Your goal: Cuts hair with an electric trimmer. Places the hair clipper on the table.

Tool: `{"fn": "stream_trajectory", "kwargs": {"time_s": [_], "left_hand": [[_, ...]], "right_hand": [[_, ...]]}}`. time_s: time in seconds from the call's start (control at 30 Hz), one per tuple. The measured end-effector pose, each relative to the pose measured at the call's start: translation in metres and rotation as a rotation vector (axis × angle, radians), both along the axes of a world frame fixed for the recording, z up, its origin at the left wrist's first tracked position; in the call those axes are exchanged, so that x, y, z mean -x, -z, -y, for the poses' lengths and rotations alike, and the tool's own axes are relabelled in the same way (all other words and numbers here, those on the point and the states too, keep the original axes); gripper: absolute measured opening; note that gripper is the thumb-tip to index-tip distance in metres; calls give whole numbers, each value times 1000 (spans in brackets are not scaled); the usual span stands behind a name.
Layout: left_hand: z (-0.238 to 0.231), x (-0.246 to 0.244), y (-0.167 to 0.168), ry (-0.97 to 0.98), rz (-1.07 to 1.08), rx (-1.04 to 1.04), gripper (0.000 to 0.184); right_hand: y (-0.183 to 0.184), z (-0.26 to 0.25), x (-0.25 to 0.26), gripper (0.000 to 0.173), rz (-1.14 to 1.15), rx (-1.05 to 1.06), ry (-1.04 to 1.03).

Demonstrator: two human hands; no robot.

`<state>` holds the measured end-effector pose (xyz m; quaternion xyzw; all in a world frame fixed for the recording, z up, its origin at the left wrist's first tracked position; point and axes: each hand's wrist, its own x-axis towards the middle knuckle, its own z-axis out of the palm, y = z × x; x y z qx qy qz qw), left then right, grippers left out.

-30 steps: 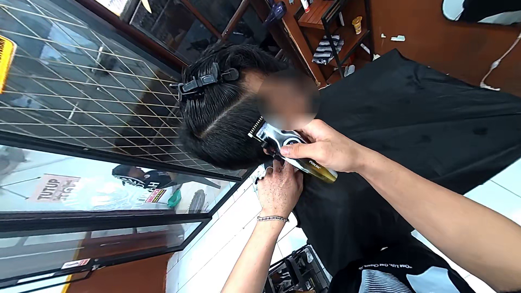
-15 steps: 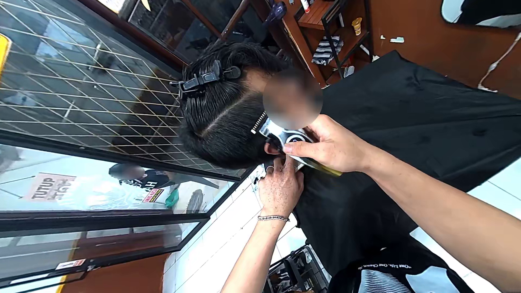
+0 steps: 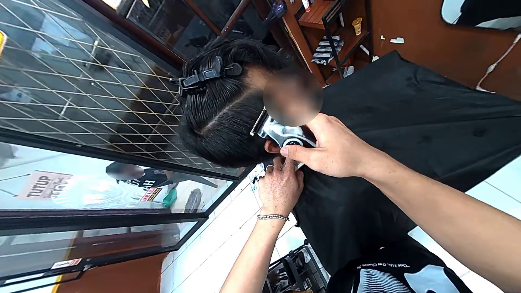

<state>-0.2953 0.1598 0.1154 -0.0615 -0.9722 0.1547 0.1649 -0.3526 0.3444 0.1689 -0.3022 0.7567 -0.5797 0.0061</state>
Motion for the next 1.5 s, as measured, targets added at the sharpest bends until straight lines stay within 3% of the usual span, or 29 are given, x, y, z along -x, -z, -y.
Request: {"fn": "stream_trajectory", "kwargs": {"time_s": [0.23, 0.5, 0.6, 0.73, 0.93, 1.1, 1.23, 1.4, 1.5], "left_hand": [[-1, 1, 0, 4, -9, 16, 57], [-3, -2, -2, -21, 26, 23, 31], [-2, -1, -1, -9, 16, 8, 33], [-3, 0, -2, -23, 25, -3, 57], [-1, -2, 0, -2, 13, 16, 33], [-3, -3, 0, -9, 8, 10, 33], [-2, -1, 2, -7, -6, -17, 58], [-1, -2, 1, 9, -14, 4, 35], [-1, -5, -2, -16, 24, 53, 34]], "right_hand": [[18, -8, 6, 36, 87, -242, 74], [-11, 2, -5, 41, -47, -148, 49], [-1, -1, -5, 46, -116, -182, 69], [12, -6, 0, 41, -18, -300, 120], [-10, 5, -9, 45, -38, -255, 105], [-3, 5, -13, 49, -136, -221, 113], [13, -5, -3, 46, -48, -285, 161], [-3, 5, -11, 46, -46, -256, 152], [-16, 14, -20, 51, -99, -234, 144]]}}
